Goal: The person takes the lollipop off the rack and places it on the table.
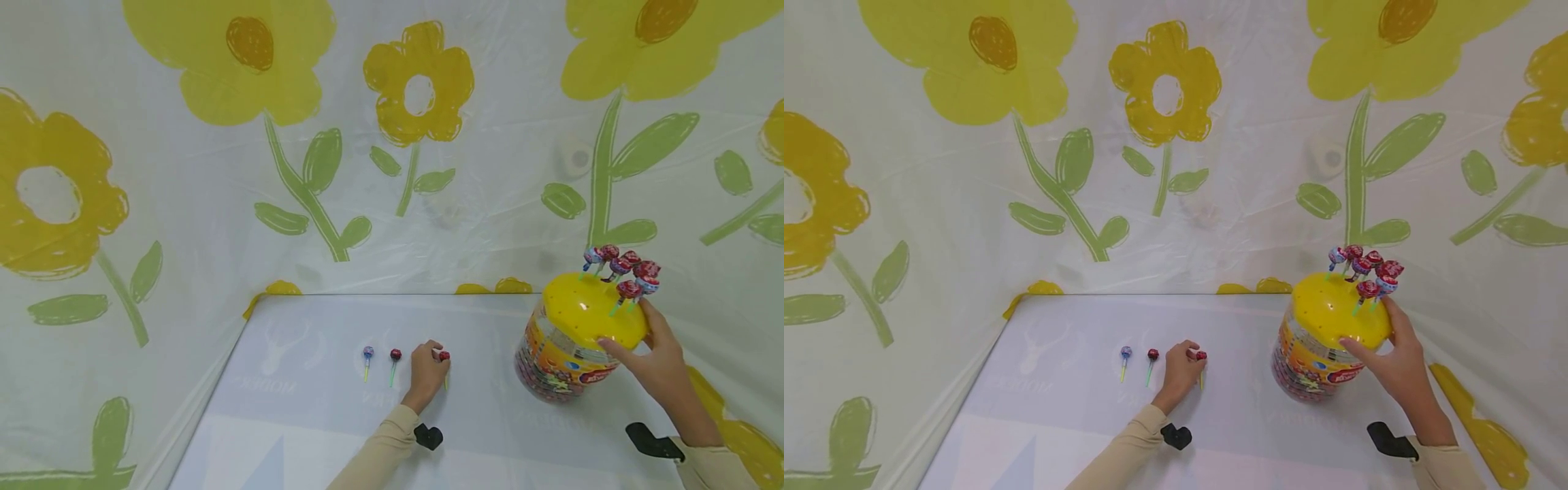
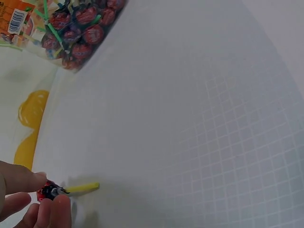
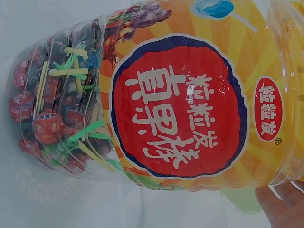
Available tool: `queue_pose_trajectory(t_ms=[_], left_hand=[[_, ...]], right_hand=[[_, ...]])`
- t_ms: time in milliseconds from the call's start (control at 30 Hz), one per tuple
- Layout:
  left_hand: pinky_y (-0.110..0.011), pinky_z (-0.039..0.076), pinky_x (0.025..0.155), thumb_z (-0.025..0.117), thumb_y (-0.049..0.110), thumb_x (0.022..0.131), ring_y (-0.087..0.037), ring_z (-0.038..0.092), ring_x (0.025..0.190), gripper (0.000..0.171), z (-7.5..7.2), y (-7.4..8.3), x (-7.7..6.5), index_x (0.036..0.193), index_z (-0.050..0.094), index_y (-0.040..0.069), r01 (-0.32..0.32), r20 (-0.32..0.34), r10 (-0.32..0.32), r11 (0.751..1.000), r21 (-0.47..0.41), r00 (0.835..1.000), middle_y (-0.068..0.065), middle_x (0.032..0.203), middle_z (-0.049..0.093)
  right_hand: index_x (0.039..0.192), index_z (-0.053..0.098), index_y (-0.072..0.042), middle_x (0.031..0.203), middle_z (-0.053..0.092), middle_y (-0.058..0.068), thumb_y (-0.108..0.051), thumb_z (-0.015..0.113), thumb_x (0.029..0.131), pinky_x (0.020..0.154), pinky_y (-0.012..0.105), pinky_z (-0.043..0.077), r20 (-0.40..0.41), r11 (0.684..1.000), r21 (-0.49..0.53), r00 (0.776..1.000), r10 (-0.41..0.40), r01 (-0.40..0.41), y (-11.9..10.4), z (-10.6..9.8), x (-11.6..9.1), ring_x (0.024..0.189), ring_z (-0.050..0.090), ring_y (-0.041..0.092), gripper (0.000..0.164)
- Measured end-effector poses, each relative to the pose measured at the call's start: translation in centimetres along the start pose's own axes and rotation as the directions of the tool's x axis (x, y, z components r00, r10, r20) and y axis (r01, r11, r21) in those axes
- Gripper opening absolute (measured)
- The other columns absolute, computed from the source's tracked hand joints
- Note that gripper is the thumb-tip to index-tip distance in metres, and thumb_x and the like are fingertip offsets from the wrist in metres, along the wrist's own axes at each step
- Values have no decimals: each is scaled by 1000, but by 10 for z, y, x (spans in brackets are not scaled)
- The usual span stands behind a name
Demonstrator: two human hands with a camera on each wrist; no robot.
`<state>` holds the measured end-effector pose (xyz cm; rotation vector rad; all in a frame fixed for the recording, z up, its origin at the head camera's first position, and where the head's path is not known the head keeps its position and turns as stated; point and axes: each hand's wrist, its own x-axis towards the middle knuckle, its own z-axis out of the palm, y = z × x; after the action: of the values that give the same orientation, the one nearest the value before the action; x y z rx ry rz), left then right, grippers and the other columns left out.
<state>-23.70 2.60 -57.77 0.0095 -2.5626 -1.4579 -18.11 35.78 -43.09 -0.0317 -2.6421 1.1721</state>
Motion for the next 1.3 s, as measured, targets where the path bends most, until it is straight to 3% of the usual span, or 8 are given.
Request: queue_pose_trajectory(t_ms=[200,300,433,567,867,1100,1200,1300], left_hand=[[-22,45,56,68,-4,75,-11,55,65,19,-9,10,5,94,67,-3,-56,41,58,997,-49,997,-12,76,63],[-22,47,58,67,-4,76,-12,57,69,22,-12,13,10,97,68,-1,-56,82,62,996,-71,995,-11,81,65],[-23,49,62,67,-1,77,-11,58,73,23,-17,21,15,100,68,3,-27,119,40,994,-108,992,-11,88,67],[-24,50,64,66,2,79,-11,60,76,23,-21,32,20,101,69,6,-13,131,32,990,-144,991,-10,91,67],[-24,51,69,65,1,81,-14,62,79,20,-27,59,29,101,68,7,-64,143,101,967,-245,985,-12,93,68],[-22,51,71,65,4,83,-13,62,82,20,-29,83,33,101,68,11,-82,167,134,956,-283,977,-7,94,68],[-22,51,72,66,3,83,-15,62,82,20,-28,93,34,102,68,9,-123,160,180,941,-315,970,-8,94,68],[-21,51,72,66,2,83,-17,63,83,21,-28,104,35,103,68,7,-152,158,219,922,-356,963,-11,94,68]], right_hand=[[153,4,-15,150,19,25,-29,65,90,104,17,24,5,1000,-1,1000,16,-16,1,1,1,125,24,45,89],[153,5,-15,150,20,25,-29,65,90,104,18,24,2,1000,0,1000,14,-14,1,1,1,125,24,45,89],[153,4,-15,150,20,24,-30,65,90,96,9,25,0,1000,-3,1000,7,-7,1,0,0,123,25,44,88],[153,4,-17,150,20,24,-31,64,90,96,9,26,1,1000,-6,1000,4,-4,1,0,0,122,25,44,88],[153,4,-15,150,20,25,-30,65,90,103,21,28,6,1000,-4,1000,4,-4,2,1,0,122,26,45,89],[153,4,-17,150,20,23,-32,64,90,101,15,26,5,1000,-9,1000,10,-10,1,0,0,123,26,45,89],[153,4,-16,151,19,24,-32,64,90,108,33,29,5,1000,-5,1000,14,-14,0,1,0,124,25,47,89],[153,3,-13,150,18,25,-31,64,90,104,56,28,7,1000,-1,1000,20,-20,-1,1,1,124,25,48,89]])
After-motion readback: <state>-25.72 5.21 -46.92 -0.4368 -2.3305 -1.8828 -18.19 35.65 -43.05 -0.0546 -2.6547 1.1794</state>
